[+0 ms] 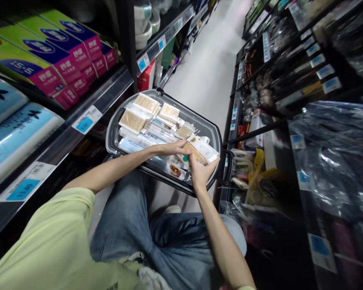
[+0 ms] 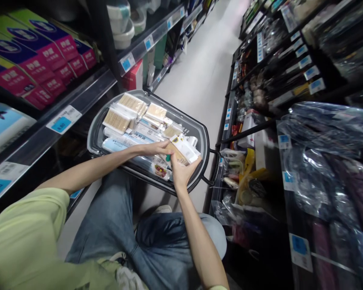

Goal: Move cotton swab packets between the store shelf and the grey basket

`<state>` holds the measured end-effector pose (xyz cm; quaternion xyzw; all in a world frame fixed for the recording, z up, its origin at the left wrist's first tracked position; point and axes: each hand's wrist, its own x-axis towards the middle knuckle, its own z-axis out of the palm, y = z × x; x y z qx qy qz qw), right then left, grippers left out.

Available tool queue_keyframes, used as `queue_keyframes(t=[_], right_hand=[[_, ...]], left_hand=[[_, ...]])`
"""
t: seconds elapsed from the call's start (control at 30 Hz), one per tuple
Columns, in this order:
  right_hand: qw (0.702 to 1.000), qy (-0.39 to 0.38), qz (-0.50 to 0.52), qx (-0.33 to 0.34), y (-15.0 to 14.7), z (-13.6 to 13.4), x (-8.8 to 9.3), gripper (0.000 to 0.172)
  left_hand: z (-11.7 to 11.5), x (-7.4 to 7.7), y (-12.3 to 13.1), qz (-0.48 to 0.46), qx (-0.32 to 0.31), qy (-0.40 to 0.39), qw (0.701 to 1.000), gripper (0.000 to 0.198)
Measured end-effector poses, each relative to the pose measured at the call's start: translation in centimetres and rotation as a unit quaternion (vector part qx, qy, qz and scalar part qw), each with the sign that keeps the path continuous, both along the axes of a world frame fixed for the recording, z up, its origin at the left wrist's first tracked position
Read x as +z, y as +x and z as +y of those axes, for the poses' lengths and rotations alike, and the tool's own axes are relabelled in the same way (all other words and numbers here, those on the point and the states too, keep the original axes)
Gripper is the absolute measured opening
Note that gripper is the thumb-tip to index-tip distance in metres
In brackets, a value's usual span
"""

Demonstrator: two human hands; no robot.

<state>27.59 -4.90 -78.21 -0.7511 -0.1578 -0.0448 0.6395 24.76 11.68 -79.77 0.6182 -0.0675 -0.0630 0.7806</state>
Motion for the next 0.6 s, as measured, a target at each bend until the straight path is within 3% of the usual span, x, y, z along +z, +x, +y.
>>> queue_keyframes(t=[0.2, 0.33, 0.6], right_hand=[[0.999, 0.011, 0.028, 0.017, 0.1, -0.6, -0.4, 0.066], [0.996, 0.03, 0.08, 0.033, 0.5, -0.3, -0.9, 0.065], [0.994, 0.051, 0.095, 0.026, 2.3, 1.5, -0.7, 0.061]], left_hand=[[-0.1, -0.1, -0.2, -0.017, -0.015, 0.062, 0.998, 0.079], [0.1, -0.5, -0.3, -0.023, 0.013, 0.127, 0.992, 0.079], [-0.1, -0.6, 0.3, -0.018, 0.172, 0.251, 0.952, 0.064]])
